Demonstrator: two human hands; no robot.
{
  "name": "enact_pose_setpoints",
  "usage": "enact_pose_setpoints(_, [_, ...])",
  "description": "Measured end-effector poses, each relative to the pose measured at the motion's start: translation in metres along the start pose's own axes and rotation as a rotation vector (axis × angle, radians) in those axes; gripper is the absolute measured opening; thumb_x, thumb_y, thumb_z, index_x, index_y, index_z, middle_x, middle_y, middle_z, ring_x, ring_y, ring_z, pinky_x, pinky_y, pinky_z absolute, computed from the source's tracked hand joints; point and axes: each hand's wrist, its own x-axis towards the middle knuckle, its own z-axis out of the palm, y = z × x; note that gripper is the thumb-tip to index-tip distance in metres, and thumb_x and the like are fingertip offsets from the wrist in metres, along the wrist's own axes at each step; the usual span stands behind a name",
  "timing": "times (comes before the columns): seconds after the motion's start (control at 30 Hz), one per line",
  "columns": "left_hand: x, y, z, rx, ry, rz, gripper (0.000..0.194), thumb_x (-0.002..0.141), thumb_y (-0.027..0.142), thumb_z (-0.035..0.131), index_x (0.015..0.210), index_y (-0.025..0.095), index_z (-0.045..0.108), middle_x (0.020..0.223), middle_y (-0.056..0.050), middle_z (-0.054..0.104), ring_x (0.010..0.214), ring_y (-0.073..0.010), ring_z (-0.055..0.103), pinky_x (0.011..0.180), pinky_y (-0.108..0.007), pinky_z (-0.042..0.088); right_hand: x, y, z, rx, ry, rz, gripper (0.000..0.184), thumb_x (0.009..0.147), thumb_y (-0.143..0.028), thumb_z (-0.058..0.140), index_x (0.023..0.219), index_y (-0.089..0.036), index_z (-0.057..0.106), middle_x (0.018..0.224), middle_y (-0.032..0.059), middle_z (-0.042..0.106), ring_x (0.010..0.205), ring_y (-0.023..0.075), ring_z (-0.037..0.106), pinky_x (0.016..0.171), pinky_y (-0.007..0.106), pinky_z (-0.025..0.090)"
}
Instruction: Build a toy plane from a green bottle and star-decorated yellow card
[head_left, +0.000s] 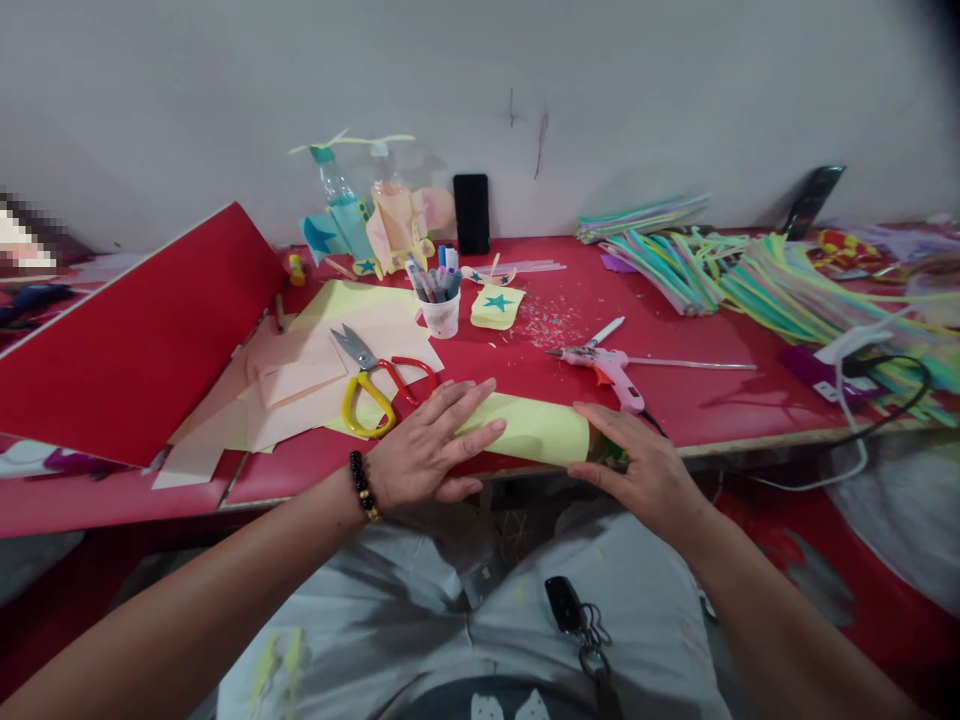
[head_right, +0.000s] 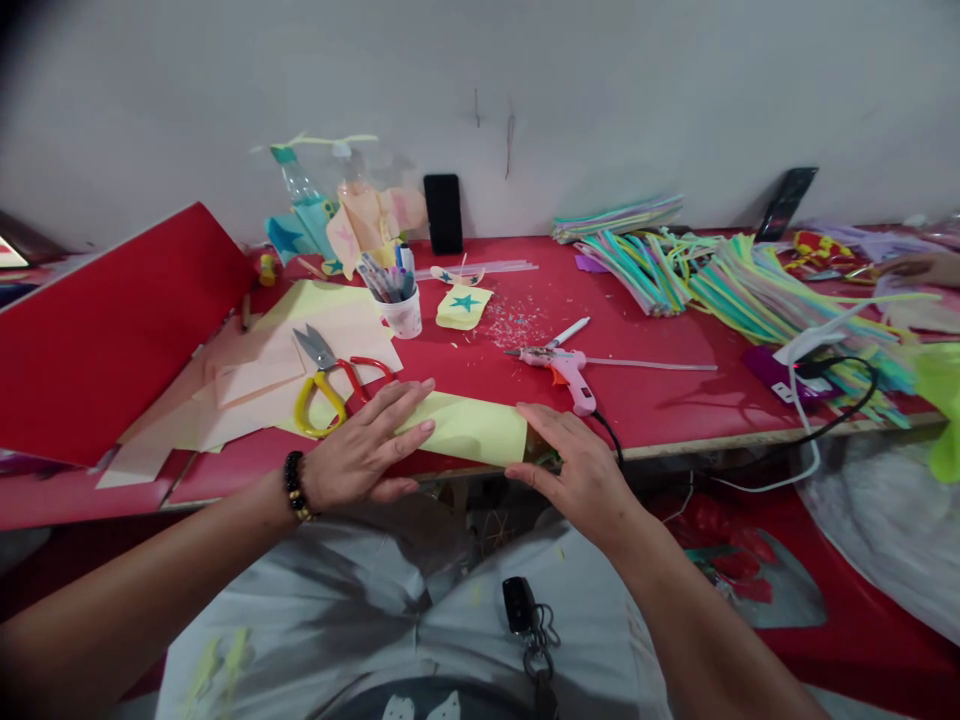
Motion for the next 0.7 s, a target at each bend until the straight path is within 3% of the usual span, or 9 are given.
enact_pose_setpoints(0.17, [0.0006, 0.0002, -0.0091, -0.175, 0.054, -0.097, 0.081, 0.093, 0.038, 0.051, 0.154, 0.025, -0.001, 0.161, -0.018, 0.004, 0.147, -0.0330, 0.014, 0.114, -0.053, 0.026, -0.0001, 0.0004, 0.0001, -0.002, -0.009, 0.002, 0.060, 0.083, -0.048, 0.065, 0.133, -0.017, 0.052, 0.128, 0.0122, 0.062, 0.118, 0.0250, 0.058, 0.102, 0.037, 0.046])
enact_pose_setpoints(0.37, [0.0055, -0.0039, -0.0084, -0.204, 0.080, -0.255, 0.083, 0.091, 0.044, 0.055, 0.154, 0.025, 0.005, 0.156, -0.015, 0.026, 0.143, -0.0320, 0.025, 0.115, -0.054, 0.025, 0.0014, -0.0013, -0.0016, 0.002, -0.012, -0.011, 0.060, 0.083, -0.047, 0.066, 0.133, -0.017, 0.052, 0.126, 0.0121, 0.063, 0.116, 0.0237, 0.059, 0.101, 0.036, 0.047])
enact_pose_setpoints(0.53, [0.0066, -0.0060, -0.0025, -0.250, 0.013, -0.395, 0.087, 0.084, 0.052, 0.063, 0.152, 0.026, 0.016, 0.149, -0.015, 0.036, 0.137, -0.0301, 0.037, 0.111, -0.048, 0.037, 0.0012, -0.0015, -0.0018, 0.000, 0.001, -0.002, 0.060, 0.082, -0.048, 0.066, 0.132, -0.018, 0.052, 0.126, 0.0118, 0.064, 0.115, 0.0243, 0.060, 0.101, 0.038, 0.048])
enact_pose_setpoints(0.7, [0.0056, -0.0079, -0.0016, -0.283, 0.004, -0.433, 0.088, 0.077, 0.053, 0.070, 0.148, 0.026, 0.026, 0.144, -0.014, 0.042, 0.133, -0.0291, 0.043, 0.110, -0.048, 0.039, 0.0017, -0.0019, -0.0022, -0.007, -0.009, 0.001, 0.058, 0.083, -0.048, 0.065, 0.132, -0.018, 0.053, 0.126, 0.0124, 0.064, 0.116, 0.0249, 0.060, 0.101, 0.038, 0.048])
